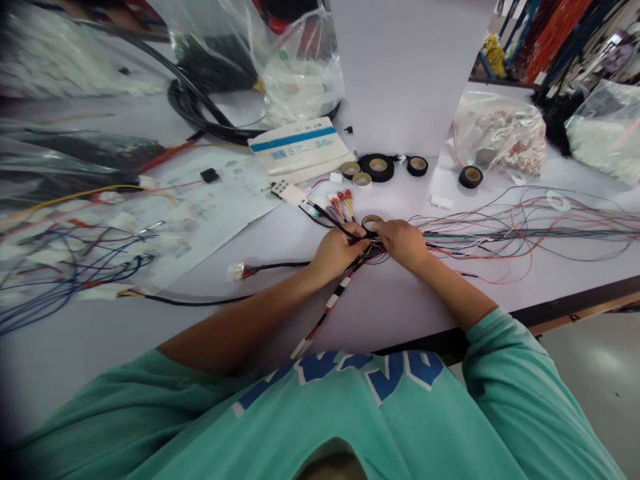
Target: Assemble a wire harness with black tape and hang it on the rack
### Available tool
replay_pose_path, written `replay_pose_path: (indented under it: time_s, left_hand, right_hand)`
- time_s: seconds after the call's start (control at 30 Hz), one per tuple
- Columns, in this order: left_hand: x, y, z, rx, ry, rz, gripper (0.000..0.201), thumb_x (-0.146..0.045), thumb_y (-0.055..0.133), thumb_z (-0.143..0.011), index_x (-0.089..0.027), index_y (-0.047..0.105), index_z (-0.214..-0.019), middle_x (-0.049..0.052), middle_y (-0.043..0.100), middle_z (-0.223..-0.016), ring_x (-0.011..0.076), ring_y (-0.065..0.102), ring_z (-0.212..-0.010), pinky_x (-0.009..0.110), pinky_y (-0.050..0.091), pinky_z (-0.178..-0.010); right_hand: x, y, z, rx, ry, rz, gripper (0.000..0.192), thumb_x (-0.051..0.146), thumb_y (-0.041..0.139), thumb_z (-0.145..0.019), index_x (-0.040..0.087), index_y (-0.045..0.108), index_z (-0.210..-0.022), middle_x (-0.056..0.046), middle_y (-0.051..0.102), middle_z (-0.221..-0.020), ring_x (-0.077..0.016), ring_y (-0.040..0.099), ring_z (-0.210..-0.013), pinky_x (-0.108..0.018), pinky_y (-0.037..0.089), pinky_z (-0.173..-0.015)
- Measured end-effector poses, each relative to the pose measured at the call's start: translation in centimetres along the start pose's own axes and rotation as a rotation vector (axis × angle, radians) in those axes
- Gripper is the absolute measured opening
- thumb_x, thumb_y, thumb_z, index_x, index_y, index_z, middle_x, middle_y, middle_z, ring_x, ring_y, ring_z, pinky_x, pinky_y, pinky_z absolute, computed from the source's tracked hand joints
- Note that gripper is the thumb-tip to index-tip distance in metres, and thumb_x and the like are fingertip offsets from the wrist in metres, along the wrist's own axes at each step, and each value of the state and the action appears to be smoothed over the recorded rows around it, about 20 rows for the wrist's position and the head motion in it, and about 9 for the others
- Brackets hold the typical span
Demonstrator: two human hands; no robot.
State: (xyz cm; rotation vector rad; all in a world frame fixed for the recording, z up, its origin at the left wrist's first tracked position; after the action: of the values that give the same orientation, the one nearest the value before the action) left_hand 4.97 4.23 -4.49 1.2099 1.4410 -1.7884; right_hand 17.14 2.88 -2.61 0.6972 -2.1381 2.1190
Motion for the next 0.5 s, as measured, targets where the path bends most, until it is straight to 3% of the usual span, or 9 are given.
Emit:
replay_pose_path:
  time_s: [0.17, 0.33, 0.4, 0.5]
  left_hand:
    - [-0.2, -0.1, 0.3, 0.01, 0.04, -0.07, 0.011, -0.014, 0.054, -0.071, -0.02, 0.045, -0.066, -0.005, 0.051, -0.06, 0.0107, 0.05, -0.057, 0.023, 0.039, -0.058]
    - [-0.6, -0.7, 0.8, -0.007, 0.105, -0.255, 0.01, -0.017, 0.057, -0.073, -0.02, 0.049, -0.077, -0.004, 0.054, -0.064, 0.0116, 0.052, -0.058, 0.023, 0.037, -0.056]
    - [-0.8, -0.8, 1.1, 0.006, 0.164, -0.38, 0.004, -0.021, 0.054, -0.078, -0.02, 0.051, -0.076, -0.003, 0.057, -0.064, 0.012, 0.052, -0.059, 0.023, 0.037, -0.056]
    - [-1.2, -0.2, 1.4, 0.057, 0.322, -0.616, 0.012, -0.022, 0.049, -0.083, -0.019, 0.056, -0.075, 0.0, 0.061, -0.067, 0.0138, 0.055, -0.063, 0.024, 0.038, -0.056]
  right_hand:
    - [0.3, -0.2, -0.1, 0.031, 0.0, -0.018, 0.029, 0.023, 0.046, -0.085, 0.02, 0.064, -0.108, -0.006, 0.069, -0.101, -0.0203, 0.061, -0.093, -0.029, 0.043, -0.076]
    - [0.1, -0.2, -0.1, -0.008, 0.092, -0.019, 0.022, 0.026, 0.051, -0.082, 0.021, 0.068, -0.095, -0.005, 0.069, -0.089, -0.0179, 0.06, -0.083, -0.026, 0.039, -0.066]
    - [0.1, -0.1, -0.1, -0.03, 0.107, -0.012, 0.021, 0.027, 0.052, -0.081, 0.022, 0.068, -0.095, -0.004, 0.068, -0.085, -0.0168, 0.058, -0.08, -0.025, 0.037, -0.064]
    - [0.2, -0.1, 0.0, -0.053, 0.109, 0.015, 0.022, 0.027, 0.053, -0.082, 0.022, 0.069, -0.095, -0.004, 0.067, -0.083, -0.016, 0.057, -0.078, -0.024, 0.034, -0.062]
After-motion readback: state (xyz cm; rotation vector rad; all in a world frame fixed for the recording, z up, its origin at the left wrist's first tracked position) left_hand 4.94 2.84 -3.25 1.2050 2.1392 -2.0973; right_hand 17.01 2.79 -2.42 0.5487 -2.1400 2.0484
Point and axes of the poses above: each hand's wrist, its own z-axis away from the middle knuckle, its own y-axis out of the palm, x = y × z, the point moved 6 cm from there along -z, towards the middle knuckle
